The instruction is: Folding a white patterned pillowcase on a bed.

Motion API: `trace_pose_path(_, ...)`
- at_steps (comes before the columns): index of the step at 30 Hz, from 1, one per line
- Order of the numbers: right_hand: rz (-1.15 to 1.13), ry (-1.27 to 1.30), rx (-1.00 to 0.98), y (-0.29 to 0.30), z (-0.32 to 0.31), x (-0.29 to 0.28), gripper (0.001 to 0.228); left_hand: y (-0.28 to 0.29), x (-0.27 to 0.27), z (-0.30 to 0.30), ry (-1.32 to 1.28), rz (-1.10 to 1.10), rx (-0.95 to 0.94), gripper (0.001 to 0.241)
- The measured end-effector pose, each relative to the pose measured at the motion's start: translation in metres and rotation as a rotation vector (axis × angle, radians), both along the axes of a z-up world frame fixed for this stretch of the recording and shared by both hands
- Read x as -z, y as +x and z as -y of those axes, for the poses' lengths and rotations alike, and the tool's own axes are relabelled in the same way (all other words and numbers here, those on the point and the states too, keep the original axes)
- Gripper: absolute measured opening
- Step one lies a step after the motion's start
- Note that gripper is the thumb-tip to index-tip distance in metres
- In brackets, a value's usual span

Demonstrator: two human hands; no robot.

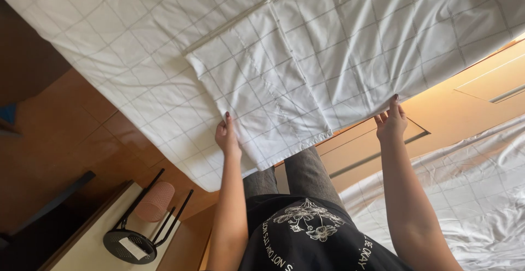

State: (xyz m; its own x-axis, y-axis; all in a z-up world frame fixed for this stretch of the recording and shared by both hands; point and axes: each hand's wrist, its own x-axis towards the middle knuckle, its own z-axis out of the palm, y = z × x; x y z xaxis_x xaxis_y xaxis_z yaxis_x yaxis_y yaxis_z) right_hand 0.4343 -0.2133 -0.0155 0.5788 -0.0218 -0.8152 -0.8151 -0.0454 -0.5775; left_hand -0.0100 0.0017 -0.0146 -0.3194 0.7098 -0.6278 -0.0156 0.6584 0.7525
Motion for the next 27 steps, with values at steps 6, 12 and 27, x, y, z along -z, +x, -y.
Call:
trace_pose_path(6, 0.79, -0.45, -0.248, 0.027, -0.001, 0.049, 0.076, 0.014, -0.036, -0.095, 0.003, 0.242, 0.127, 0.062)
trace_pose_path(12, 0.236, 0.141, 0.196, 0.092, -0.029, 0.052, 0.072, 0.031, -0.033, -0.178, 0.03, 0.219, 0.135, 0.051)
trace_pose_path(27, 0.681, -0.53, -0.041, 0.108, -0.004, 0.034, 0.075, 0.005, -0.041, -0.173, -0.081, -0.026, 0.166, 0.053)
